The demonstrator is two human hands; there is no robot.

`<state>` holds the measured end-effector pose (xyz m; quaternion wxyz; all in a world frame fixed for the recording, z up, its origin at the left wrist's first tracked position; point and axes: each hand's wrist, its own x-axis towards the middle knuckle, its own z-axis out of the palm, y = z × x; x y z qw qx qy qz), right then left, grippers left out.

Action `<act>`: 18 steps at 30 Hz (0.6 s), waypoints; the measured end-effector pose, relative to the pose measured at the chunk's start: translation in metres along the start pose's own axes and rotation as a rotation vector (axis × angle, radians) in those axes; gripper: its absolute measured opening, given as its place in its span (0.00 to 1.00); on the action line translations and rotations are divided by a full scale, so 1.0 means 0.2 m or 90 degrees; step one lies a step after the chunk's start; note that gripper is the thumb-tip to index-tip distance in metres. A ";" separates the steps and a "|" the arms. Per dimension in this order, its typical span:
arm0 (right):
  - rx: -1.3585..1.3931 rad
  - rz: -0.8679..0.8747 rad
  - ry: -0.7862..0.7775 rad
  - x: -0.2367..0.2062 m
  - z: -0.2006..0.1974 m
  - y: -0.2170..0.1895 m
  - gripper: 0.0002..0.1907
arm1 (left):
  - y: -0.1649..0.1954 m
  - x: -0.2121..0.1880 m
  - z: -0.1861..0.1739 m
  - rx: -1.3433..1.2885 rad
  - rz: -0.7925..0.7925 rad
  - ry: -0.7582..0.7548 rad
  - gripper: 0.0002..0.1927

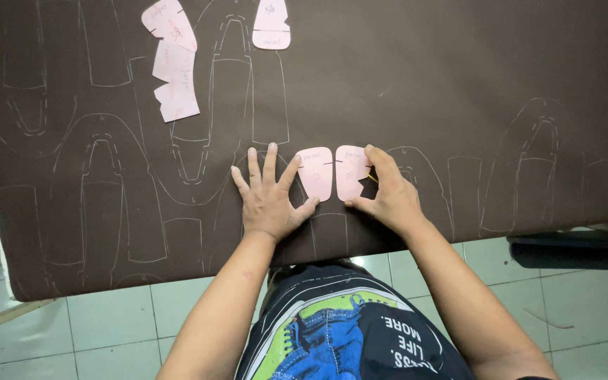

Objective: The person places pink paper shoe pattern pieces on a sheet of material and traces around each one with a marking pen, repositioning the pieces one at a time to mark outlines on the sheet. Scissors rest on the table but are not used.

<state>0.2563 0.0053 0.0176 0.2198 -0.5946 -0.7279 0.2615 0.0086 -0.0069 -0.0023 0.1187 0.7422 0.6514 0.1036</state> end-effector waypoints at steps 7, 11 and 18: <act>0.002 0.020 -0.019 0.02 -0.02 -0.02 0.53 | 0.00 0.00 0.00 0.007 -0.009 -0.005 0.53; -0.047 0.060 -0.077 0.07 -0.05 -0.06 0.55 | 0.00 -0.01 0.00 0.002 -0.006 0.001 0.50; -0.164 0.146 -0.148 0.24 -0.11 -0.06 0.40 | 0.00 -0.01 0.00 0.002 0.009 0.023 0.47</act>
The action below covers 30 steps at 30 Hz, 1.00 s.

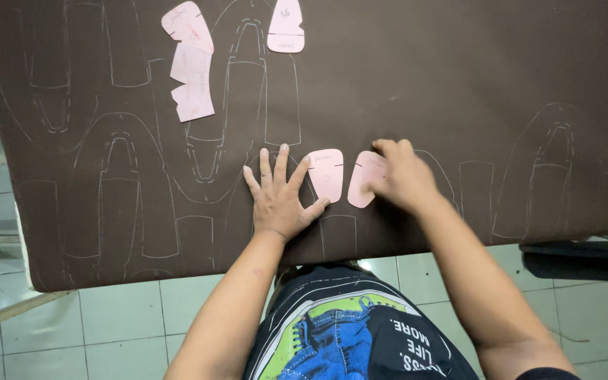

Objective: The person places pink paper shoe pattern pieces on a sheet of material and traces around each one with a marking pen, repositioning the pieces one at a time to mark outlines on the sheet. Scissors rest on the table but are not used.

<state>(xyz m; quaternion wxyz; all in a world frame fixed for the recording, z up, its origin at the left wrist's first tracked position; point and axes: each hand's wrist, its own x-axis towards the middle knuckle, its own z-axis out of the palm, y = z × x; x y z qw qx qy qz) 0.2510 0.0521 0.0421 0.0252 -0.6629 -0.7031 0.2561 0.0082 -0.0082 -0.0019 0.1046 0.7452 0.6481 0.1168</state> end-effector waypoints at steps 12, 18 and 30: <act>0.365 0.009 0.173 0.24 -0.04 0.08 0.26 | -0.01 0.00 0.01 -0.005 -0.008 -0.015 0.48; 0.159 -0.107 0.018 -0.08 0.16 -0.03 0.40 | -0.01 0.00 0.01 -0.024 -0.007 -0.008 0.44; 0.071 -0.102 -0.004 -0.13 0.13 -0.10 0.43 | -0.03 -0.02 0.03 -0.069 -0.008 0.011 0.38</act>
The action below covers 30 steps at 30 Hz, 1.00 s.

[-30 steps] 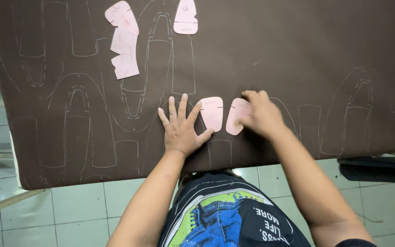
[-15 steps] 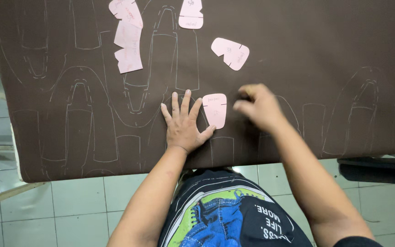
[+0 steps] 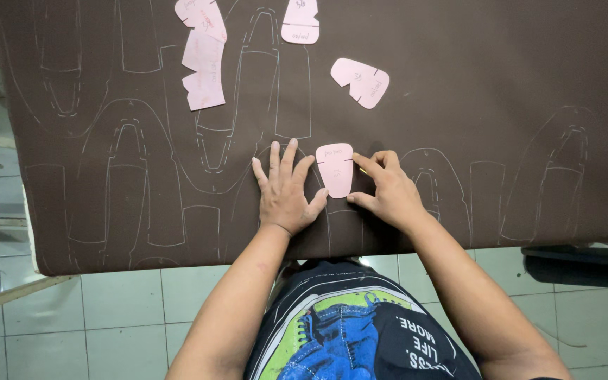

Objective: The person places pink paper shoe pattern pieces on a sheet of material and traces around each one with a marking pen, repositioning the pieces one at a time to mark outlines on the sheet. Scissors rest on the table but are not used.

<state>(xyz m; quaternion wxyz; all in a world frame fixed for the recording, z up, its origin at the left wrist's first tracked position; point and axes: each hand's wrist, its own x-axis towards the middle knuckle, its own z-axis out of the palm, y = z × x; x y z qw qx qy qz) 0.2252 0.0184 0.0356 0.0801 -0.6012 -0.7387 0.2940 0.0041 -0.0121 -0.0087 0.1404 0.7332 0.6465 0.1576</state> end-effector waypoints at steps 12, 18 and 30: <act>-0.012 -0.007 0.028 0.01 0.03 0.00 0.41 | 0.00 -0.01 0.00 -0.041 0.012 0.041 0.33; -0.019 -0.006 0.031 0.01 0.03 0.00 0.41 | -0.01 0.00 0.01 -0.051 0.001 0.032 0.32; -0.017 -0.015 0.042 0.01 0.04 0.01 0.41 | -0.02 0.00 0.03 -0.042 0.005 0.049 0.31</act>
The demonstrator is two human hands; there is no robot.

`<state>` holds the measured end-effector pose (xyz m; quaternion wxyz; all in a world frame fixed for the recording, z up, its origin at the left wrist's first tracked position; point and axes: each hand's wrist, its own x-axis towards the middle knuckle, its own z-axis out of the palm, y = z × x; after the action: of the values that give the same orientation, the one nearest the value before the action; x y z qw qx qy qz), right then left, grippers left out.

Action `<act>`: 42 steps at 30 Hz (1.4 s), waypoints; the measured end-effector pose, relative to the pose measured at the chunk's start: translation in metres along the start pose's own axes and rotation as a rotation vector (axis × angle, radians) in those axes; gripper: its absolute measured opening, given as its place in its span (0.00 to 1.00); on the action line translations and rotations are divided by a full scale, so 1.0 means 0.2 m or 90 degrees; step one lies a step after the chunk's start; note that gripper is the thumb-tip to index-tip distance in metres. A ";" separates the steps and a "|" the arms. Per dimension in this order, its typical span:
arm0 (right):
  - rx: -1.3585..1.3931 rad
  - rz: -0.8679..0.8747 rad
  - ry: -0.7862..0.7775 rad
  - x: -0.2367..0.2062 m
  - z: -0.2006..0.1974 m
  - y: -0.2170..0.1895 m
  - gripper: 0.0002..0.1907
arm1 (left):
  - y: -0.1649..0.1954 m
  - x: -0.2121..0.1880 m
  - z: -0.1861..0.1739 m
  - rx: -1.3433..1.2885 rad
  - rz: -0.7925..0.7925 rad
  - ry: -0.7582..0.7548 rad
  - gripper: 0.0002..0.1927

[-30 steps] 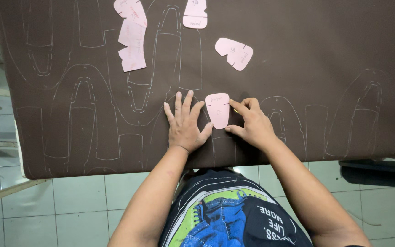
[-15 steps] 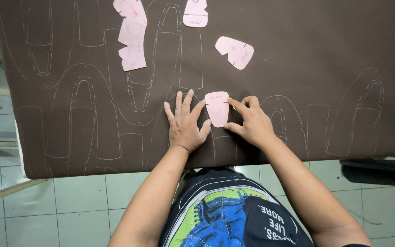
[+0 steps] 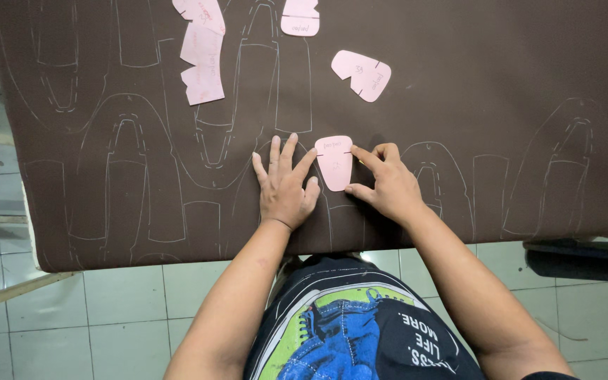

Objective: The person places pink paper shoe pattern pieces on a sheet of material and traces around each one with a marking pen, repositioning the pieces one at a time to mark outlines on the sheet. Scissors rest on the table but are not used.

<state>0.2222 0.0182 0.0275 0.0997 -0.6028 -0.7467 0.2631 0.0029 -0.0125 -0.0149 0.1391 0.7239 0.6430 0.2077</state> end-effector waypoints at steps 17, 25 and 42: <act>0.005 0.015 -0.035 0.00 -0.02 0.00 0.38 | 0.01 0.01 -0.03 -0.002 0.000 -0.008 0.35; 0.133 0.001 0.011 0.12 -0.04 0.13 0.23 | 0.02 0.03 -0.04 0.017 -0.009 -0.042 0.41; 0.131 0.012 -0.061 0.23 -0.05 0.09 0.19 | 0.04 0.03 -0.05 0.032 -0.023 -0.066 0.45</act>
<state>0.2309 0.0683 0.0191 0.1228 -0.5831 -0.7138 0.3681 0.0051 -0.0082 -0.0017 0.1576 0.7251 0.6531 0.1511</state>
